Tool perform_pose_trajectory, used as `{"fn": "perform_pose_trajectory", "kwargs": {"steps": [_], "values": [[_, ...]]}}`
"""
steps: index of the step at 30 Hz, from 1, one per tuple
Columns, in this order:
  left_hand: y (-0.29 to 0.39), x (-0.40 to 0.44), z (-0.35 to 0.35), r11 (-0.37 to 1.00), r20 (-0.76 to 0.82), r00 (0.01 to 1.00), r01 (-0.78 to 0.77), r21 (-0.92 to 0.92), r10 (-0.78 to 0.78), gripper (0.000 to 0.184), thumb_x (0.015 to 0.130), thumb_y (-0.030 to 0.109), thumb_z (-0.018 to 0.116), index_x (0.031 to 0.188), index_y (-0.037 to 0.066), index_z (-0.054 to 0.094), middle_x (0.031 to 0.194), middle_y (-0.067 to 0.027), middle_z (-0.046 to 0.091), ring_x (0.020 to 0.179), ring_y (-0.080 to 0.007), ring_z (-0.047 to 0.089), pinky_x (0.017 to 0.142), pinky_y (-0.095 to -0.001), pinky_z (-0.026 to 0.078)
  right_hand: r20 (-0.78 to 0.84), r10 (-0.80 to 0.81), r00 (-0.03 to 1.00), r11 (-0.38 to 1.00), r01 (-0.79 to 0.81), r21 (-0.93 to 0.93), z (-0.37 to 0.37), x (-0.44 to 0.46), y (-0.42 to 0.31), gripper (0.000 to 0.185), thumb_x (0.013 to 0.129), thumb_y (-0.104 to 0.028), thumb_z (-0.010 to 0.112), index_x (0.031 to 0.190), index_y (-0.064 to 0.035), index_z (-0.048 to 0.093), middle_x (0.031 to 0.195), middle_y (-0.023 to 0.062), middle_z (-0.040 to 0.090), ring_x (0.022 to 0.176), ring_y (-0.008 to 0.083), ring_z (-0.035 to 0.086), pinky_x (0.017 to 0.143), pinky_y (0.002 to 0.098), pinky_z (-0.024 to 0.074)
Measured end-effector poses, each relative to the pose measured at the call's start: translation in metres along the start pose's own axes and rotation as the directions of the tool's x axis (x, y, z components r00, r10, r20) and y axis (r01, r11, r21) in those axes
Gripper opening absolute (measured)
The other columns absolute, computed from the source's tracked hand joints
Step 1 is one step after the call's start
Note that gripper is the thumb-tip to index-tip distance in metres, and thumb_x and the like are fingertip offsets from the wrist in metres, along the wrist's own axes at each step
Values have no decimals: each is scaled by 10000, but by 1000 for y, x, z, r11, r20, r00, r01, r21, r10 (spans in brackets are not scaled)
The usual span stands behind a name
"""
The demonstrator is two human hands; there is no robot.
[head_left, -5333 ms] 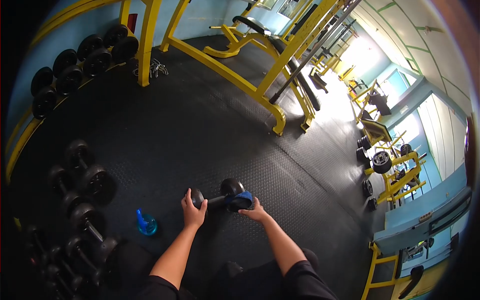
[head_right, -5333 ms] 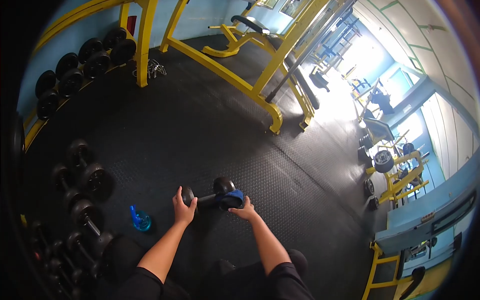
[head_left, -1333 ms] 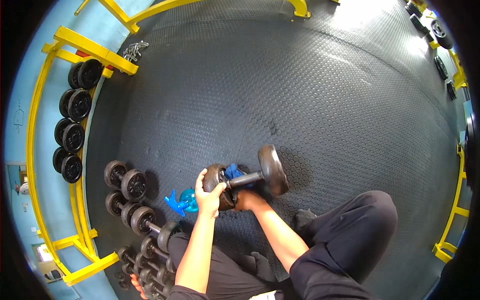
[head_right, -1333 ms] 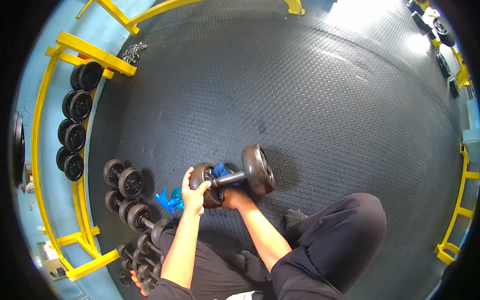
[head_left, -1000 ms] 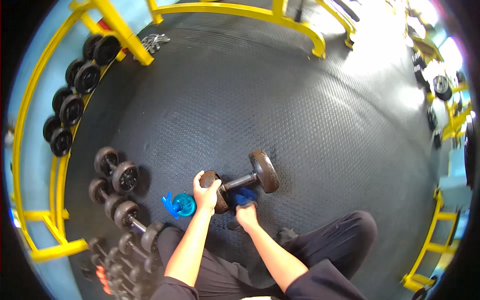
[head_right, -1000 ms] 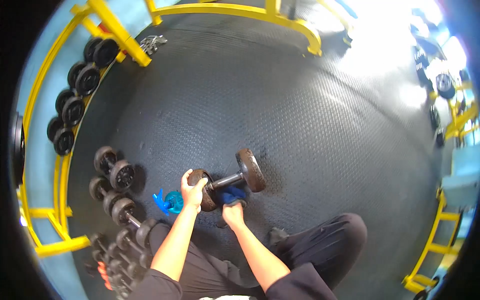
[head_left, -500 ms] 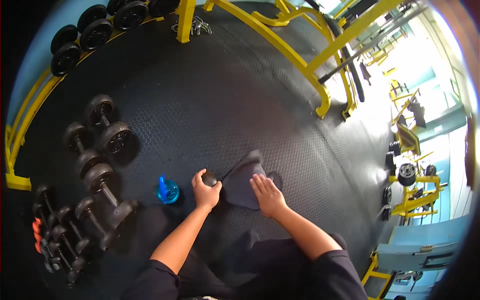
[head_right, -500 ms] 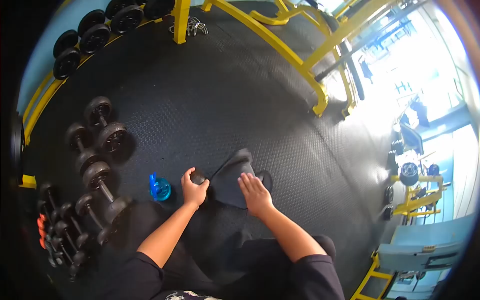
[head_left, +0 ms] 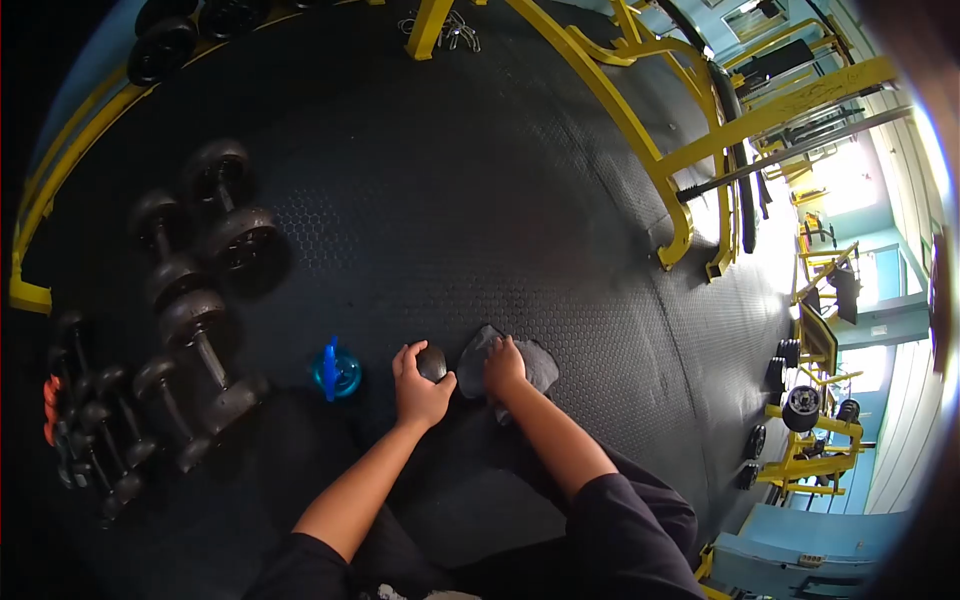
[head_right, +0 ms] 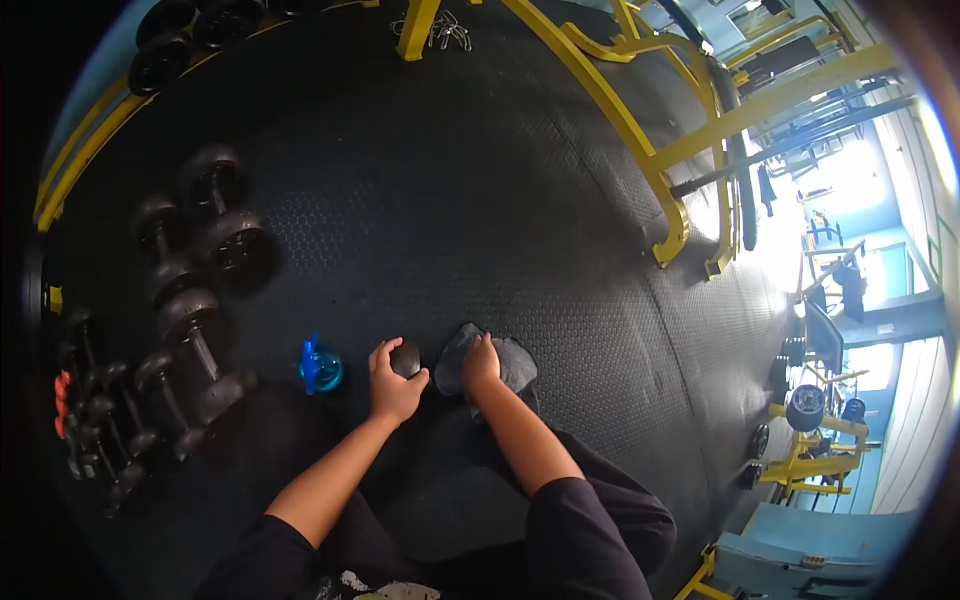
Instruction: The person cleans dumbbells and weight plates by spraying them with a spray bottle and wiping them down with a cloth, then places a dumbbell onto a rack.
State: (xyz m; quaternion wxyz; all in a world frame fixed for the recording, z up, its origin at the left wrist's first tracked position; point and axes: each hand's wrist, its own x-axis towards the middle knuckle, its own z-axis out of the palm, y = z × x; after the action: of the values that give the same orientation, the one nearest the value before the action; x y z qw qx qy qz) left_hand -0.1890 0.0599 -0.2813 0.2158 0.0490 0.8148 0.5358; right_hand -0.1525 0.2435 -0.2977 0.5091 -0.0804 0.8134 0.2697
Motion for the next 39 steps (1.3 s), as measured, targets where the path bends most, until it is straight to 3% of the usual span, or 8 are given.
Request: {"fn": "perform_pose_trajectory", "kwargs": {"steps": [13,16,22,30,32,35,38,39], "values": [[24,33,-3,968,135,960,251,-26,-246,694,700,147,771,1340,120,504,1422,-164,405,1306,-341,468,1091,-424,425,-471,-14,882,999,-9,-46,79,-103,-89,543,935,-270,402,1316,73,582,1459,203,513,1395,346,429,1201,461,228],[24,34,-3,965,155,954,260,5,-258,704,708,142,768,1356,124,491,1428,-165,395,1305,-345,470,1093,-428,424,11,-104,994,950,96,298,71,-37,-106,477,935,-250,438,1281,22,623,1365,153,598,1307,273,510,1172,442,272],[19,31,-3,979,149,968,201,22,-202,699,722,145,761,1361,106,479,1439,-179,374,1287,-373,485,1081,-441,440,-400,336,853,942,-297,156,121,35,-157,372,927,-256,477,1151,-51,693,1125,82,682,1148,230,585,1018,397,379],[34,27,-6,965,160,952,261,25,-262,699,765,165,768,1392,118,463,1453,-170,363,1300,-361,478,1081,-438,443,-344,209,915,928,-75,364,24,-131,-21,346,893,-244,514,1116,-54,699,1184,108,682,1168,257,594,1098,396,355],[36,25,-7,972,153,960,232,33,-235,640,813,193,746,1387,113,476,1451,-170,370,1304,-361,475,1088,-437,433,-364,550,752,756,-263,600,-1,-149,13,371,879,-252,516,1112,-31,701,1144,126,695,1159,280,607,1053,378,416],[19,25,0,979,119,972,204,2,-202,508,911,245,674,1370,102,509,1448,-170,386,1312,-356,469,1104,-436,408,-49,572,819,-97,126,987,-3,-138,58,464,893,-358,545,1193,-23,661,975,194,711,938,370,675,894,416,519],[5,23,0,981,66,980,192,-41,-189,381,1023,297,515,1334,81,560,1428,-175,433,1313,-347,465,1118,-433,375,-268,208,941,-170,304,937,-6,-110,43,475,878,-399,586,1183,-48,684,944,202,713,942,369,676,887,439,510],[-8,24,3,994,71,993,98,-53,-94,384,1029,303,494,1331,76,560,1421,-178,445,1308,-348,465,1112,-431,377,-266,60,962,39,264,964,-12,-96,26,445,885,-384,589,1135,-34,700,955,205,713,988,363,664,900,439,499]]}}
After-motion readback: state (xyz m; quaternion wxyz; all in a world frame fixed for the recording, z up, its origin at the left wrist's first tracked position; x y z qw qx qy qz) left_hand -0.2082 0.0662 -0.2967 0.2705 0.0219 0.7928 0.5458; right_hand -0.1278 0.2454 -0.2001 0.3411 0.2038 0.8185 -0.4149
